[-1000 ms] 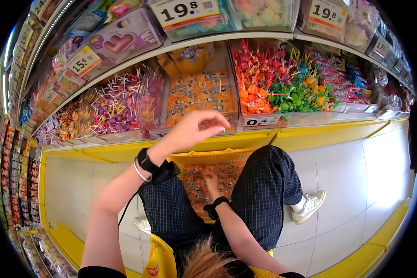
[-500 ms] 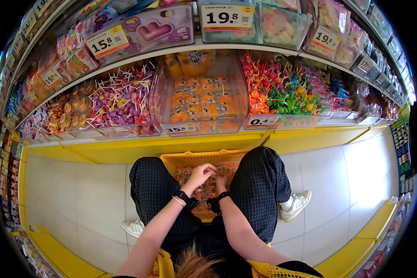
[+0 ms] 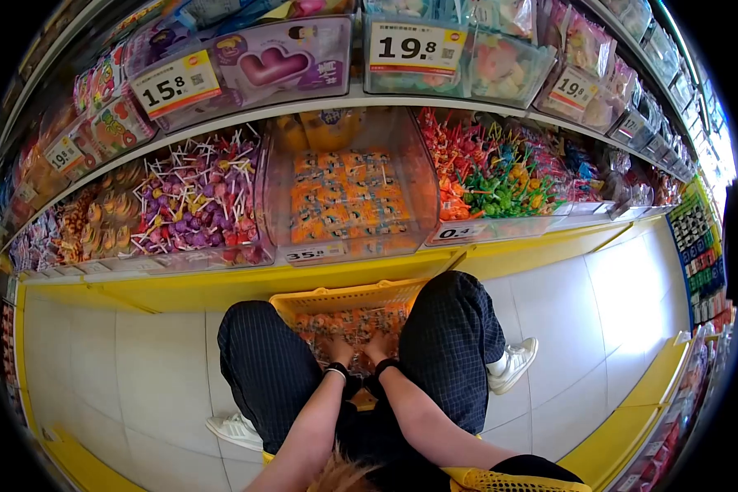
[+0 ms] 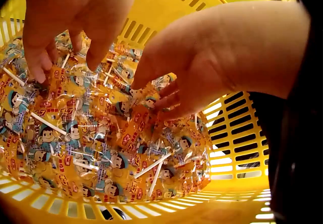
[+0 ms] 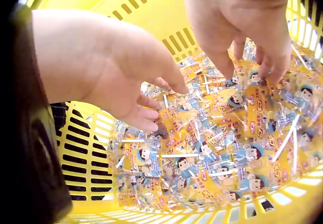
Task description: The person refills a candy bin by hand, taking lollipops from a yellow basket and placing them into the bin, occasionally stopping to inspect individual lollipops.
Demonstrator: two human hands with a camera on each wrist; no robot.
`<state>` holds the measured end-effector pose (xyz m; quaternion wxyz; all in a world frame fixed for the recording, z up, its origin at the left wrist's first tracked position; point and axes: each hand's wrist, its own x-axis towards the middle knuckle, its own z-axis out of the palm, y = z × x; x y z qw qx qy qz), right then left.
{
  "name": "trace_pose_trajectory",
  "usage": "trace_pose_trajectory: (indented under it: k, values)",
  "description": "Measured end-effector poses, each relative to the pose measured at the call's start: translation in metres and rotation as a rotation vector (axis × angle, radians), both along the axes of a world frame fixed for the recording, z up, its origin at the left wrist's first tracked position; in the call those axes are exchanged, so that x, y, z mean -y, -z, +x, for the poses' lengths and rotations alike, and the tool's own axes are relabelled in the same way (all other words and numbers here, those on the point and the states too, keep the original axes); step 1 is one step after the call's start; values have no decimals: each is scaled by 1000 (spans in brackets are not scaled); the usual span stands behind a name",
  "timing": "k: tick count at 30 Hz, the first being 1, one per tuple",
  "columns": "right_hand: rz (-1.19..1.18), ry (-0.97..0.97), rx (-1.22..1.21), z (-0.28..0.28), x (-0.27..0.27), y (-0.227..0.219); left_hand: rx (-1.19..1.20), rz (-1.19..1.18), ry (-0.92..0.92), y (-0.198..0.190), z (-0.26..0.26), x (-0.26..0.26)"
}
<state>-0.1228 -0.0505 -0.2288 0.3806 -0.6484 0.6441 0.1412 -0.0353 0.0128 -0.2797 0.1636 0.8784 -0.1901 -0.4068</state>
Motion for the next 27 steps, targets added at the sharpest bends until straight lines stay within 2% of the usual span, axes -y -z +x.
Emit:
trace_pose_trajectory:
  k: [2,5,7,9,10,12,13,14,15,18,21,22,24,27]
  values:
    - [-40,-6,-5,-1,-1,28,16,-19,9,-18,-5,0]
    - [-81,10,8,-3,-1,37,-5,0,-6,-33,-9,1]
    - [-80,37,27,-5,-2,41,-40,42,-24,-19,-13,2]
    - [-117,39,82,-3,-2,47,107,92,28,-3,-12,2]
    - [-114,42,80,-4,0,59,106,95,32,-16,-13,2]
    - [-148,-91,154,-3,3,78,19,-17,-100,-41,-11,2]
    - [-146,-91,154,-1,1,58,19,-14,-101,-26,-9,1]
    - [-62,-26,212,1,1,38,-22,33,8,-10,-5,1]
    - [22,41,270,2,0,27,-63,79,117,-16,-4,2]
    - [-92,24,323,2,-3,50,-3,-11,29,-38,-12,1]
    - [53,-11,341,1,3,64,56,-6,63,-24,-13,-3]
    - [55,-8,344,3,3,66,59,-4,65,-22,-12,-4]
    - [70,-41,283,6,3,73,91,-44,192,-18,-9,-4]
    - [-21,-131,323,7,1,90,135,-89,181,-13,-11,-5]
